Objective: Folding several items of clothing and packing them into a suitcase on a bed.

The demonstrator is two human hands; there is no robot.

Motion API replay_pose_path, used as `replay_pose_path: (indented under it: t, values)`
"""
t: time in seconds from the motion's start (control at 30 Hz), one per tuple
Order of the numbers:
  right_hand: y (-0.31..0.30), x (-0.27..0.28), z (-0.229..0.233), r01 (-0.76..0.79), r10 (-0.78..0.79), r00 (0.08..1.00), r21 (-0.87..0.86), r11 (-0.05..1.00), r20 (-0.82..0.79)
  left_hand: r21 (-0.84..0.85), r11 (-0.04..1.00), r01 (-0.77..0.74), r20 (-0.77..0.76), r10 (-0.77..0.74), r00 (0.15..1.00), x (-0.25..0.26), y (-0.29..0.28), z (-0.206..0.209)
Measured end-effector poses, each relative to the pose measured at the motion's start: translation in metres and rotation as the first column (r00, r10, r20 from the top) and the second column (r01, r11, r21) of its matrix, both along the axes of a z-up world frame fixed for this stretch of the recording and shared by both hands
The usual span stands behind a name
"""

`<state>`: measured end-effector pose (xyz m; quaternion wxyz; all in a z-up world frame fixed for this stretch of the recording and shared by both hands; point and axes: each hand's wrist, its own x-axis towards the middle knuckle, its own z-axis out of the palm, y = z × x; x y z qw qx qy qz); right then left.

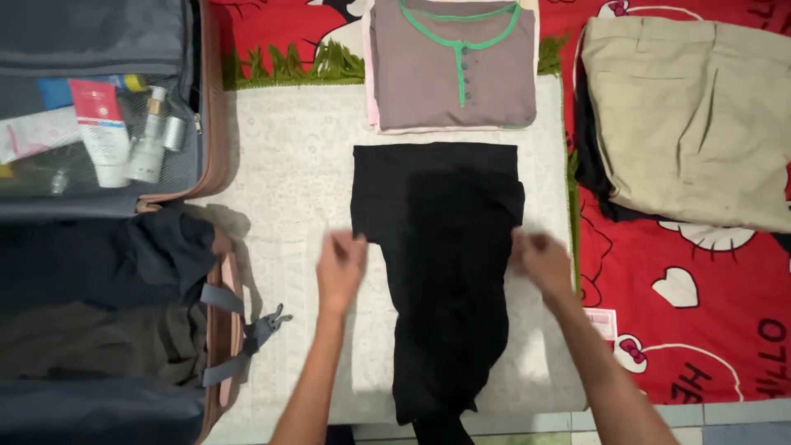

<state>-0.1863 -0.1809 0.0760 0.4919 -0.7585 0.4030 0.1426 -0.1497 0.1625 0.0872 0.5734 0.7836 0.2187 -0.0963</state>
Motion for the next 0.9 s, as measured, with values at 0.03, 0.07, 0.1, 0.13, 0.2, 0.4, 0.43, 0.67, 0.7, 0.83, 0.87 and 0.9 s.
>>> replay_pose_path:
  t: [0.03, 0.07, 0.1, 0.13, 0.2, 0.4, 0.43, 0.67, 0.7, 0.83, 0.87, 0.9]
  values:
    - [0.010, -0.021, 0.013, -0.002, 0.002, 1.000, 0.003, 1.000, 0.001, 0.003, 1.000, -0.002, 0.001, 0.002, 1.000, -0.038, 0.000, -0.006]
    - [0.021, -0.040, 0.025, -0.147, 0.141, 0.979, -0.036, 0.988, -0.150, -0.035, 0.994, 0.106, -0.007, -0.106, 0.994, -0.072, 0.000, -0.013]
    - [0.032, -0.059, 0.037, -0.294, 0.265, 0.916, -0.052, 0.954, -0.301, -0.073, 0.974, 0.212, -0.011, -0.214, 0.977, -0.107, 0.000, -0.020]
    - [0.043, -0.078, 0.038, -0.289, 0.261, 0.917, -0.052, 0.956, -0.301, -0.073, 0.973, 0.217, -0.011, -0.219, 0.976, -0.116, -0.007, 0.015]
    - [0.067, -0.115, 0.040, -0.366, 0.324, 0.884, -0.067, 0.928, -0.339, -0.051, 0.873, 0.484, -0.298, -0.476, 0.827, -0.136, -0.022, 0.081]
    - [0.065, -0.189, -0.002, 0.090, -0.058, 0.991, 0.266, 0.960, -0.123, -0.384, 0.922, 0.052, -0.327, -0.188, 0.926, -0.200, -0.017, 0.035]
    - [0.063, -0.196, 0.000, 0.091, -0.059, 0.990, 0.267, 0.959, -0.127, -0.383, 0.922, 0.052, -0.330, -0.189, 0.925, -0.202, -0.010, 0.040]
    - [0.079, -0.203, 0.041, 0.259, -0.261, 0.965, 0.122, 0.958, 0.002, -0.179, 0.984, 0.016, -0.303, -0.070, 0.950, -0.230, 0.023, 0.029]
    - [0.085, -0.195, 0.059, 0.170, -0.169, 0.982, 0.002, 0.986, -0.088, -0.132, 0.979, 0.152, -0.185, -0.175, 0.967, -0.220, 0.018, 0.055]
    - [0.085, -0.213, 0.061, -0.010, 0.014, 0.991, 0.034, 0.999, -0.131, -0.010, 0.953, 0.303, -0.171, -0.300, 0.938, -0.227, 0.033, 0.031]
    - [0.082, -0.219, 0.057, 0.086, -0.067, 0.991, 0.167, 0.982, -0.119, -0.017, 0.970, 0.242, -0.164, -0.242, 0.956, -0.232, 0.034, 0.024]
    - [0.079, -0.224, 0.052, 0.177, -0.148, 0.982, 0.297, 0.938, -0.117, -0.025, 0.983, 0.180, -0.158, -0.182, 0.971, -0.236, 0.036, 0.017]
